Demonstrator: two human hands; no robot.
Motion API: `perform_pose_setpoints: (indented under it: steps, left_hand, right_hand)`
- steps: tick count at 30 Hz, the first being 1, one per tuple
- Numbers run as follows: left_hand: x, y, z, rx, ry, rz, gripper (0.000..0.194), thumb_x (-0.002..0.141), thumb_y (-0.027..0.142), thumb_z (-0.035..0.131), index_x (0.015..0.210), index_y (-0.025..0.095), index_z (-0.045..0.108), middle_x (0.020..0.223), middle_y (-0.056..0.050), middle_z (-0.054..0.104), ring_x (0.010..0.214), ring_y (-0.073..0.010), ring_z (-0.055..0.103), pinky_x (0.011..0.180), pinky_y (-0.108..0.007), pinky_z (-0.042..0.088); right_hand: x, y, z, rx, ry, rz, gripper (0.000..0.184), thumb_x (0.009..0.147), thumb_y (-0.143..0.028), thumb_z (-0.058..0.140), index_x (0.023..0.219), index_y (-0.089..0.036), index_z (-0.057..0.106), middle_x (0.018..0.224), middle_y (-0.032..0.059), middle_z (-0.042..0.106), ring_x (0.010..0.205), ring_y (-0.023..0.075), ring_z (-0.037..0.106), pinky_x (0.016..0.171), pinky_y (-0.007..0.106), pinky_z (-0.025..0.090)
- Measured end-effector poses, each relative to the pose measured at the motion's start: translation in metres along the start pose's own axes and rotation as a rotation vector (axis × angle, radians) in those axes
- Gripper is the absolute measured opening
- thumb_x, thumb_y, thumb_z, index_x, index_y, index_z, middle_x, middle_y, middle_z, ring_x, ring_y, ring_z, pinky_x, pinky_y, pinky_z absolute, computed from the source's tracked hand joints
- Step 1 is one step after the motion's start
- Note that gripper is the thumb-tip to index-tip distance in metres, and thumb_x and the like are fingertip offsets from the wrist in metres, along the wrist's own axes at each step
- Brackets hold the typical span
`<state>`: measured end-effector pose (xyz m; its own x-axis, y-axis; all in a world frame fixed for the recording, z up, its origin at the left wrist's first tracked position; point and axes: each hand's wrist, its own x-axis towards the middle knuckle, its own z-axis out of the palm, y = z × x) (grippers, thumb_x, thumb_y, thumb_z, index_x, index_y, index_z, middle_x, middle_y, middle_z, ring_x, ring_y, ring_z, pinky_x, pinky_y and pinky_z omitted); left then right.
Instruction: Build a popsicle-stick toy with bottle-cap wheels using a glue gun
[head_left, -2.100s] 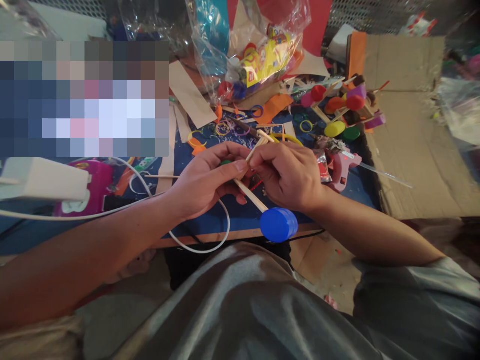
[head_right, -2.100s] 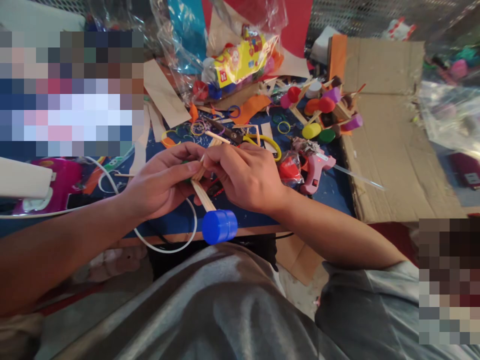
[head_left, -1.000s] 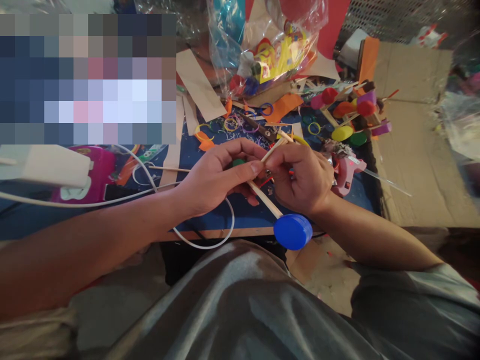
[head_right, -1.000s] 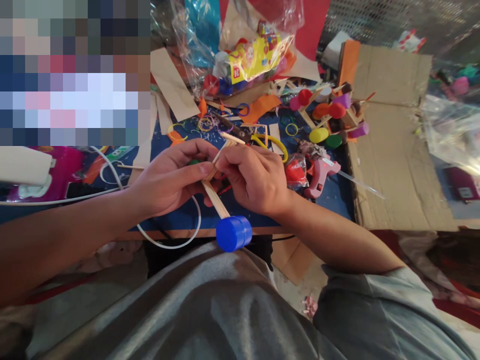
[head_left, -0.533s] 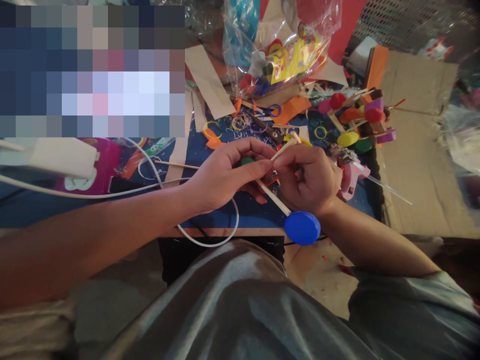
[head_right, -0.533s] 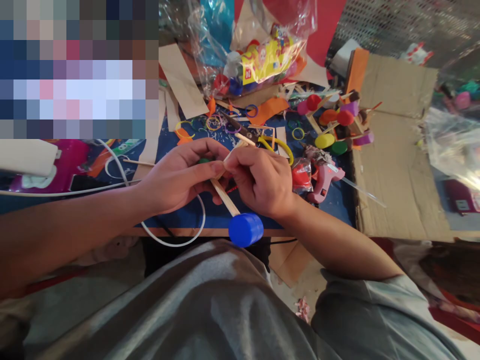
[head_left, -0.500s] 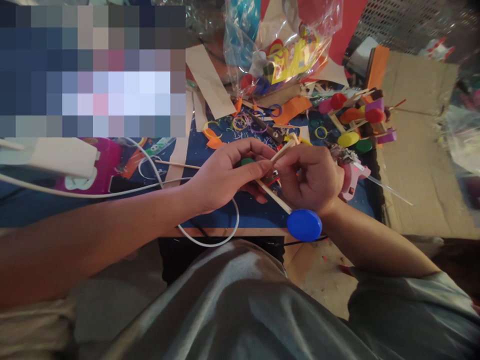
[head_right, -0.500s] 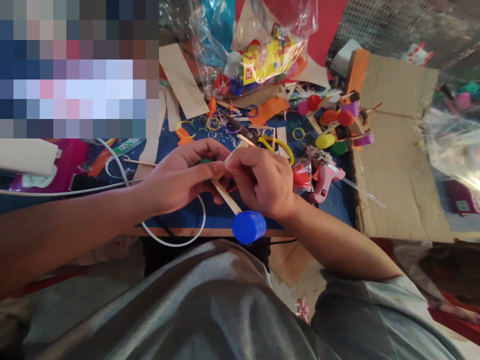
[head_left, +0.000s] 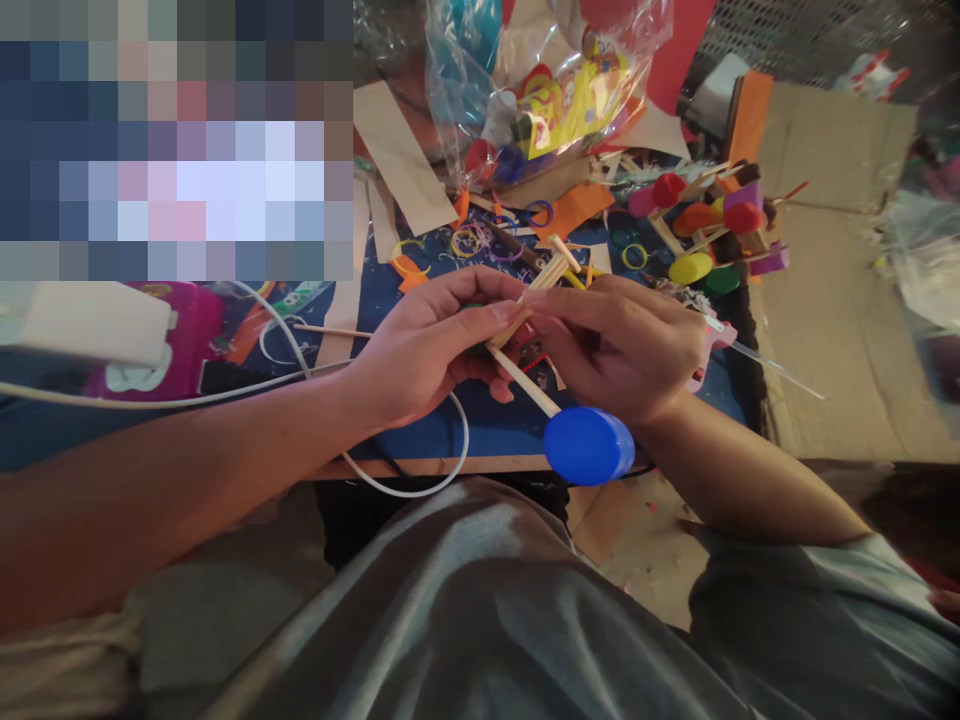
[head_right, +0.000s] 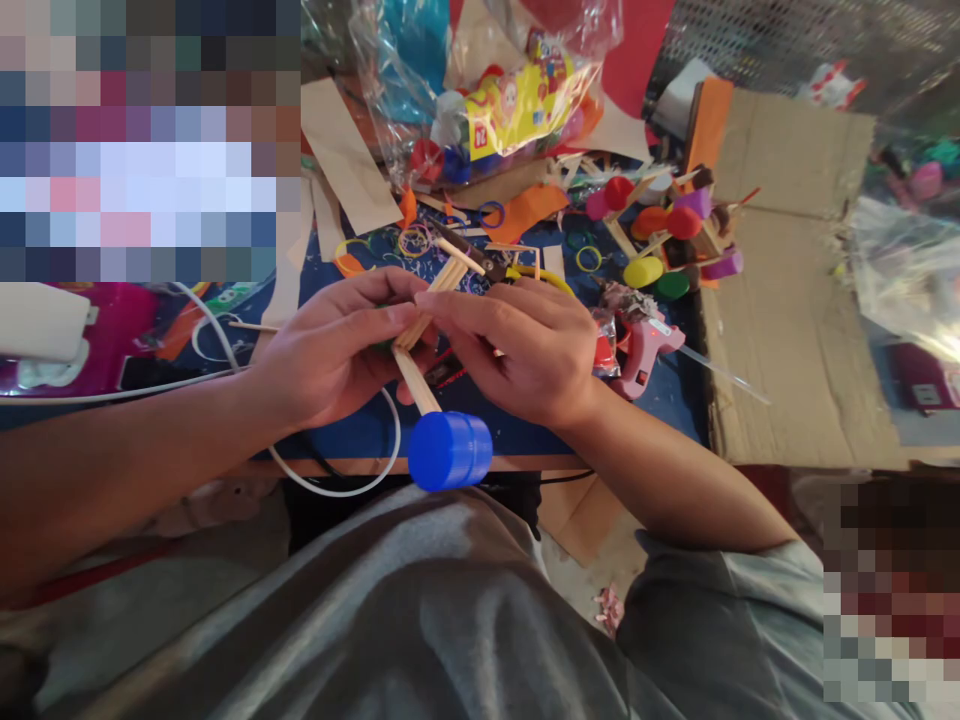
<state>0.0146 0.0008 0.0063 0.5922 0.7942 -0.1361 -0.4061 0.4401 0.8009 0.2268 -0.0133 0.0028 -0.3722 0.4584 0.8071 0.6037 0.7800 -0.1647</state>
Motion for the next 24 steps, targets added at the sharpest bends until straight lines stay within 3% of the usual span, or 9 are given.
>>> perform_pose_setpoints:
  steps: [7,15,24]
  left_hand:
    - [0.0,0.002,0.002,0.032,0.008,-0.047,0.021,0.091,0.02,0.086,0.097,0.018,0.066,0.074,0.006,0.064,0.06,-0.0098,0.067,0.047,-0.018,0.06]
    - [0.001,-0.002,-0.001,0.023,-0.022,-0.036,0.027,0.091,0.024,0.091,0.097,0.019,0.065,0.075,0.005,0.068,0.063,-0.0112,0.07,0.05,-0.019,0.063]
    - [-0.001,-0.001,0.0,0.032,-0.058,-0.037,0.031,0.089,0.027,0.094,0.099,0.018,0.066,0.079,0.004,0.071,0.066,-0.0112,0.072,0.053,-0.02,0.065]
  right_hand:
    - [-0.005,0.008,-0.003,-0.056,-0.018,-0.033,0.019,0.103,-0.017,0.075,0.105,-0.031,0.087,0.073,-0.0028,0.077,0.058,0.0112,0.065,0.054,0.028,0.051]
    - [-0.003,0.007,-0.001,-0.028,0.022,-0.08,0.02,0.102,-0.011,0.071,0.105,-0.029,0.079,0.076,-0.004,0.077,0.059,0.0128,0.064,0.059,0.034,0.048]
    - [-0.004,-0.003,0.005,-0.011,0.037,-0.006,0.008,0.112,-0.022,0.066,0.107,-0.026,0.07,0.084,-0.0005,0.08,0.065,0.016,0.066,0.059,0.035,0.048]
